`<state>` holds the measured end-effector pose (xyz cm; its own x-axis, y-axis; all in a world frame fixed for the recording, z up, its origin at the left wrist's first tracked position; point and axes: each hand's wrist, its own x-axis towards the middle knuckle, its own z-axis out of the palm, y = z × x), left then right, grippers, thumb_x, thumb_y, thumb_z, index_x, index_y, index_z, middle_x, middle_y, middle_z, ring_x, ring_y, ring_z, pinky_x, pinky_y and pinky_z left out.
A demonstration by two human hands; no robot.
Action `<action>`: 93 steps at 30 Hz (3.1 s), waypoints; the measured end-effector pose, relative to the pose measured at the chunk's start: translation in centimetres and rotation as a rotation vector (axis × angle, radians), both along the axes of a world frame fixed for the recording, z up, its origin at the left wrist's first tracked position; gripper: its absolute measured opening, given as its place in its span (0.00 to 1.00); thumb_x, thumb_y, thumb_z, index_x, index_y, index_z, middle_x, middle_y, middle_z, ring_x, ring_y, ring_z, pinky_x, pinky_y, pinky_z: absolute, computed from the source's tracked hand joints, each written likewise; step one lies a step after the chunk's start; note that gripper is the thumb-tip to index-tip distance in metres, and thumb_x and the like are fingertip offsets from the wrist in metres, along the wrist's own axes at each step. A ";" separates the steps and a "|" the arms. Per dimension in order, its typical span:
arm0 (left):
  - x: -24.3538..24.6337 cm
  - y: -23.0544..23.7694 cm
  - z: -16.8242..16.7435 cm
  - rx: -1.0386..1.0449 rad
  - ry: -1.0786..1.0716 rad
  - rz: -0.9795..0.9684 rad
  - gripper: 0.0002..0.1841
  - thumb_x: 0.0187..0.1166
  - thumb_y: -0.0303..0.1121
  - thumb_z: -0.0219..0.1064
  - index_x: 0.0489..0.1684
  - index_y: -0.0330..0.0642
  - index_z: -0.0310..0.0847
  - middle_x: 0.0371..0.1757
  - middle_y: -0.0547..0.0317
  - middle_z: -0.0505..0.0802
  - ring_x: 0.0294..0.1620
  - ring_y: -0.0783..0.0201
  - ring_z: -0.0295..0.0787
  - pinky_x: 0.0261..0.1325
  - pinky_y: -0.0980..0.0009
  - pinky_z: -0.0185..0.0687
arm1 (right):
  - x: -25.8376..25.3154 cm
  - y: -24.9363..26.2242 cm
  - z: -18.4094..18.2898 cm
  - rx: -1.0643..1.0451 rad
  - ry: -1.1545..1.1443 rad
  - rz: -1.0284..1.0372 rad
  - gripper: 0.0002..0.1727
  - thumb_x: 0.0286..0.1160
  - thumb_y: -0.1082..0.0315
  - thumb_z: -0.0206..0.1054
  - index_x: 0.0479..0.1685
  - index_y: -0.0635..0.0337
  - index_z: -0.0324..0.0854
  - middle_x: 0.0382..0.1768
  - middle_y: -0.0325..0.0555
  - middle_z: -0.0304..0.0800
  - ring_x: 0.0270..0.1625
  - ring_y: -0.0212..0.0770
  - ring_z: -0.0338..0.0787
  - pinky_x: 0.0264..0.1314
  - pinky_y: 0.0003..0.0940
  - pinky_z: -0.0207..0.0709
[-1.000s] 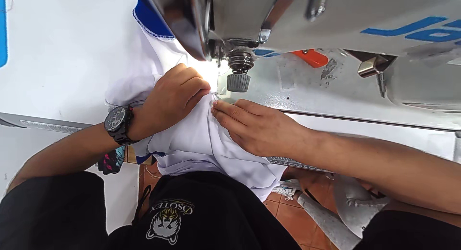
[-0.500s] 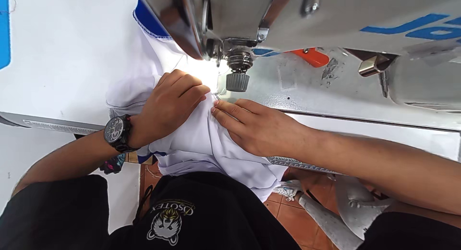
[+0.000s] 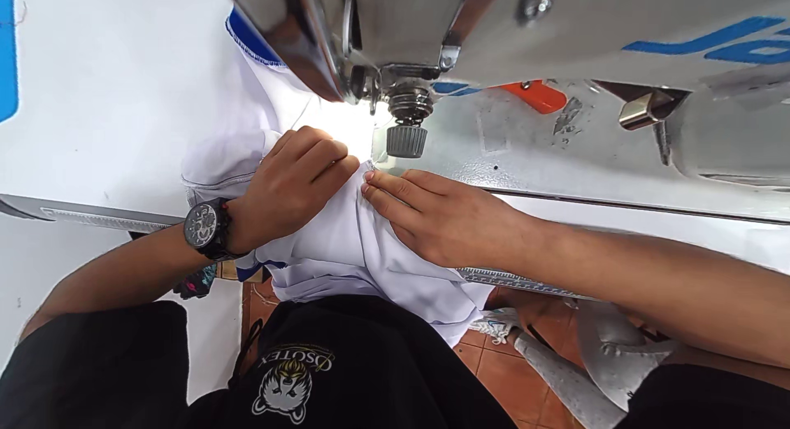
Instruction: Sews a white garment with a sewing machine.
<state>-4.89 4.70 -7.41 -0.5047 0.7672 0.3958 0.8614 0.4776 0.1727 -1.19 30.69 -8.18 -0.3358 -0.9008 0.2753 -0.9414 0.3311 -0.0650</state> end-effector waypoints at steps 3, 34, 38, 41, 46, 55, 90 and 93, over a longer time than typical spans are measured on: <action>0.1 0.0 0.1 -0.035 0.019 -0.013 0.10 0.83 0.22 0.62 0.50 0.34 0.90 0.47 0.43 0.91 0.53 0.47 0.85 0.53 0.58 0.78 | 0.0 0.0 0.0 -0.001 0.014 0.006 0.18 0.90 0.77 0.42 0.52 0.72 0.82 0.68 0.60 0.87 0.75 0.55 0.84 0.72 0.41 0.76; 1.5 -1.4 0.6 -0.129 -0.215 0.013 0.18 0.86 0.27 0.55 0.66 0.33 0.85 0.66 0.40 0.87 0.71 0.45 0.81 0.75 0.58 0.76 | -1.1 0.3 -0.3 -0.051 -0.087 0.083 0.18 0.89 0.75 0.44 0.44 0.68 0.82 0.63 0.59 0.88 0.75 0.59 0.82 0.76 0.46 0.74; 0.8 -2.3 1.0 0.041 -0.307 0.125 0.14 0.86 0.29 0.59 0.59 0.29 0.86 0.63 0.37 0.89 0.67 0.49 0.85 0.72 0.61 0.79 | -1.1 0.3 -0.2 -0.042 -0.089 0.083 0.17 0.88 0.75 0.45 0.44 0.68 0.83 0.63 0.58 0.89 0.75 0.59 0.81 0.72 0.48 0.75; 0.4 -2.0 1.1 0.008 -0.281 0.183 0.16 0.84 0.33 0.64 0.62 0.31 0.84 0.59 0.40 0.90 0.64 0.47 0.85 0.70 0.60 0.77 | -1.1 0.2 -0.2 -0.043 -0.093 0.077 0.17 0.87 0.75 0.45 0.44 0.67 0.83 0.63 0.58 0.89 0.76 0.58 0.81 0.72 0.49 0.75; 0.3 -0.9 0.5 -0.012 -0.146 0.018 0.14 0.84 0.23 0.59 0.57 0.36 0.90 0.49 0.44 0.92 0.57 0.45 0.86 0.59 0.55 0.80 | -1.1 0.2 -0.2 -0.046 -0.089 0.079 0.17 0.87 0.75 0.46 0.43 0.67 0.83 0.62 0.58 0.89 0.75 0.59 0.82 0.70 0.49 0.76; 0.3 -1.4 0.3 -0.131 -0.070 -0.096 0.16 0.85 0.20 0.56 0.62 0.34 0.88 0.62 0.43 0.90 0.67 0.45 0.84 0.73 0.56 0.76 | -1.2 0.3 0.0 -0.018 -0.025 0.087 0.18 0.86 0.76 0.45 0.42 0.67 0.84 0.64 0.59 0.88 0.80 0.61 0.76 0.83 0.52 0.64; -6.8 -1.6 0.6 -0.106 -0.082 -0.346 0.17 0.82 0.24 0.53 0.51 0.40 0.92 0.60 0.54 0.94 0.66 0.52 0.86 0.70 0.59 0.75 | -0.9 -0.8 0.1 -0.091 -0.154 -0.199 0.15 0.82 0.75 0.48 0.43 0.66 0.83 0.68 0.54 0.87 0.60 0.54 0.88 0.49 0.44 0.79; -5.7 -0.6 0.8 -0.076 -0.037 -0.307 0.12 0.80 0.25 0.57 0.42 0.36 0.89 0.50 0.47 0.94 0.55 0.49 0.90 0.57 0.60 0.82 | -0.3 -1.8 0.4 -0.203 -0.241 -0.205 0.15 0.85 0.78 0.47 0.48 0.70 0.82 0.72 0.59 0.85 0.66 0.55 0.88 0.56 0.43 0.82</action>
<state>-10.63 4.07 -6.65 -0.2576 0.9125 0.3176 0.9612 0.2086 0.1803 -1.46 28.87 -7.82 -0.5802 -0.7436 0.3323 -0.8067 0.4683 -0.3604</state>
